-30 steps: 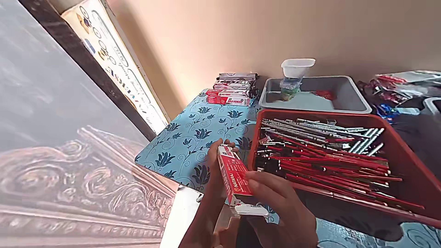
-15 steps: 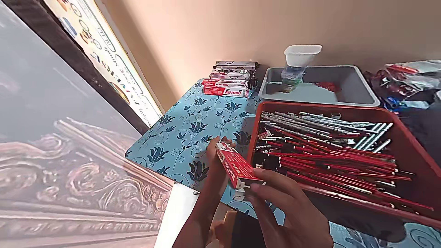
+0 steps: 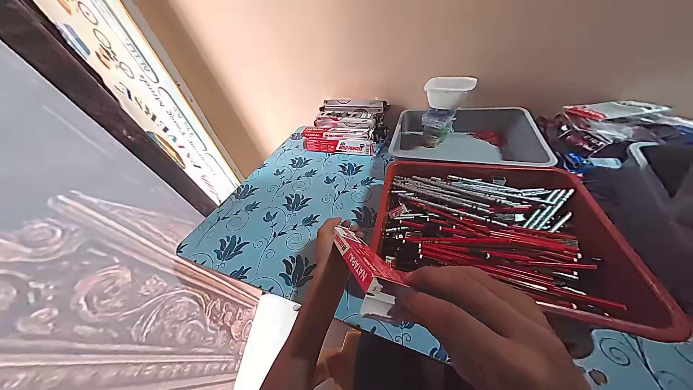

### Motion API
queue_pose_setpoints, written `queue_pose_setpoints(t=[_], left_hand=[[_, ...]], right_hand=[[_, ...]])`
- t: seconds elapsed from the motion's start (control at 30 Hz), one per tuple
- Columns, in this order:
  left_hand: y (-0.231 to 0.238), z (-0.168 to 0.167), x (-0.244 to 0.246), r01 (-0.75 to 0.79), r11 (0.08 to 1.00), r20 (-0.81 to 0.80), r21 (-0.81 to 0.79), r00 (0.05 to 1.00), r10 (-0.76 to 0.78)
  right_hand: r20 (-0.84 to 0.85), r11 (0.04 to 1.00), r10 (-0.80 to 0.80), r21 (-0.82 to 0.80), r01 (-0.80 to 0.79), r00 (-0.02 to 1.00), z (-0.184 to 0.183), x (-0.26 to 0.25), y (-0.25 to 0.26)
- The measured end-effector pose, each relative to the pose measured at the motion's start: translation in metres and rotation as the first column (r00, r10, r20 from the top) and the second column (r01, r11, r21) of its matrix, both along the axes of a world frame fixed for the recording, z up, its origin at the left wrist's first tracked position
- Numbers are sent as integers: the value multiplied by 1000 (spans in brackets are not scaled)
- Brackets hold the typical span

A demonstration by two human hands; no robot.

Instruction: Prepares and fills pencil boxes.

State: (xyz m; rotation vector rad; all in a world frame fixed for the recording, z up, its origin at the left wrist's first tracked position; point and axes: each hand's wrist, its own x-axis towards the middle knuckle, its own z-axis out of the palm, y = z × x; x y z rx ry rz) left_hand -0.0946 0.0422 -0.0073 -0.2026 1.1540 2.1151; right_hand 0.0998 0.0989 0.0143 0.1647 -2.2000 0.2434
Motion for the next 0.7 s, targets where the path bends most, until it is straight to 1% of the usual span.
queue_pose_setpoints(t=[0.03,0.07,0.1,0.13,0.17,0.2,0.27,0.37,0.43,0.47,0.53,0.57,0.6,0.63,0.67,0.7], left_hand=[[-7,-14,-7,107,976,-24,189,994,-104],[-8,-49,-22,277,847,-157,453,960,-230],[-5,-53,-24,271,836,-148,476,962,-228],[-2,-33,-13,141,933,-39,331,990,-136],[0,-17,-6,59,973,31,221,997,-68],[0,-9,-3,26,986,54,163,998,-35],[-1,-5,-3,14,992,49,129,999,-21],[-4,-11,-7,36,985,-8,167,999,-35],[-5,-9,-8,45,984,-19,172,999,-43],[-5,-6,-8,47,985,-16,166,999,-45],[-5,-6,-6,47,982,-1,183,999,-48],[-3,-15,-9,58,972,-7,228,998,-57],[1,-32,-16,93,943,-47,318,996,-82],[7,-58,-27,161,877,-115,453,986,-122],[11,-71,-34,191,850,-146,491,980,-136],[13,-68,-33,161,883,-106,442,986,-127]], right_hand=[[-52,999,26,-41,-28,998,-5,-2,-2],[-103,994,62,-82,-70,993,-10,-5,-4],[-149,984,99,-133,-119,984,-16,-9,-7],[-197,965,134,-199,-173,971,-21,-13,-11],[-250,932,163,-278,-232,954,-26,-17,-15],[-301,888,182,-360,-288,936,-30,-20,-20],[-356,801,179,-488,-346,917,-31,-24,-28],[-351,725,202,-574,-381,914,-23,-25,-32],[-306,711,265,-578,-400,914,-19,-22,-27],[-287,723,286,-561,-402,914,-17,-21,-24],[-240,780,296,-497,-380,924,-14,-18,-19],[-199,817,301,-450,-360,933,-11,-16,-16],[-146,852,303,-401,-336,942,-6,-14,-14],[-87,883,303,-349,-314,949,-1,-11,-12],[-33,910,296,-293,-292,955,4,-9,-11],[12,932,284,-237,-273,959,9,-8,-9]])
